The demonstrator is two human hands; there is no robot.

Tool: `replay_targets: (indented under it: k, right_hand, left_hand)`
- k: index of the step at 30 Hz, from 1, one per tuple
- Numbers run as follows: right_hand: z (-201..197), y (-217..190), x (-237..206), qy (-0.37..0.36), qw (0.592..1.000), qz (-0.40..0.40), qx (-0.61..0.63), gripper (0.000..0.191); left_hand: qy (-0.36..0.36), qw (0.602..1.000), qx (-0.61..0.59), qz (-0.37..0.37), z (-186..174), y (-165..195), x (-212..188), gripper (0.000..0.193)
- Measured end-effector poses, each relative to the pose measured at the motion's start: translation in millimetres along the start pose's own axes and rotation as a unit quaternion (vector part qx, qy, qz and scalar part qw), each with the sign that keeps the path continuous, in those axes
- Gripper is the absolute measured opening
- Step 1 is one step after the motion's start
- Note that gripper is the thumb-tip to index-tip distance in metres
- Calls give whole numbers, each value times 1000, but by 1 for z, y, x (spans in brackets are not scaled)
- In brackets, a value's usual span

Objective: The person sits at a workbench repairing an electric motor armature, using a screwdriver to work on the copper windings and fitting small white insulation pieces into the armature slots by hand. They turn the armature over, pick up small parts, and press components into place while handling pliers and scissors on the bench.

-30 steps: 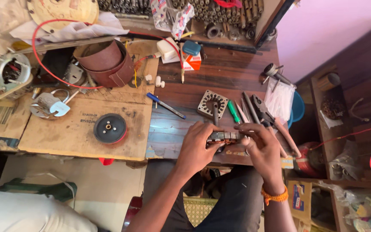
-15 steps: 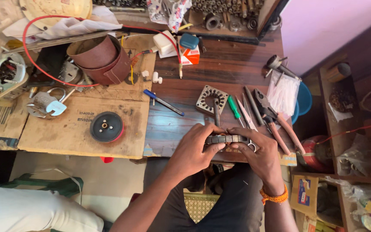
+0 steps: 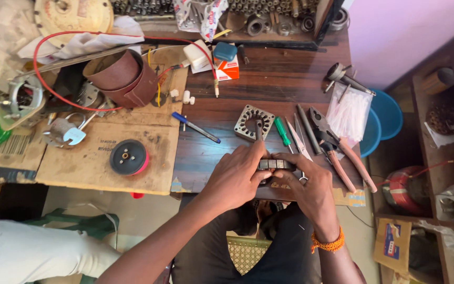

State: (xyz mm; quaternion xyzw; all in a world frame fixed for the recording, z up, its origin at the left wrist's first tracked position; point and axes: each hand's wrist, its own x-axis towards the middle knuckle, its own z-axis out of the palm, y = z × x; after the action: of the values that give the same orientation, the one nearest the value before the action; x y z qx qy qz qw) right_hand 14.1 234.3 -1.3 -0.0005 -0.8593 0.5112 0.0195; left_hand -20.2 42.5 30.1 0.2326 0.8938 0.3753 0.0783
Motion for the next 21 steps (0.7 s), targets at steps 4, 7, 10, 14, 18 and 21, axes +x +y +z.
replay_targets:
  k: [4, 7, 10, 14, 18, 21]
  right_hand:
    - [-3, 3, -1, 4, 998, -63, -32, 38]
    - [-25, 10, 7, -89, 989, -57, 104, 32]
    - [-38, 18, 24, -98, 965, -10, 244, 43]
    - [-34, 24, 66, -85, 995, 31, 50, 35]
    - [-25, 22, 93, -101, 966, -129, -202, 36]
    - [-20, 19, 104, -141, 946, -116, -268, 53]
  left_hand:
    - [14, 1000, 20, 4, 1, 1, -5, 35]
    - [25, 998, 49, 43, 4, 6, -15, 34]
    - [36, 998, 42, 41, 6, 9, -20, 35]
    - [20, 997, 50, 55, 4, 4, -15, 35]
    - [23, 997, 43, 53, 5, -3, -9, 36]
    - [27, 997, 38, 60, 6, -7, -6, 38]
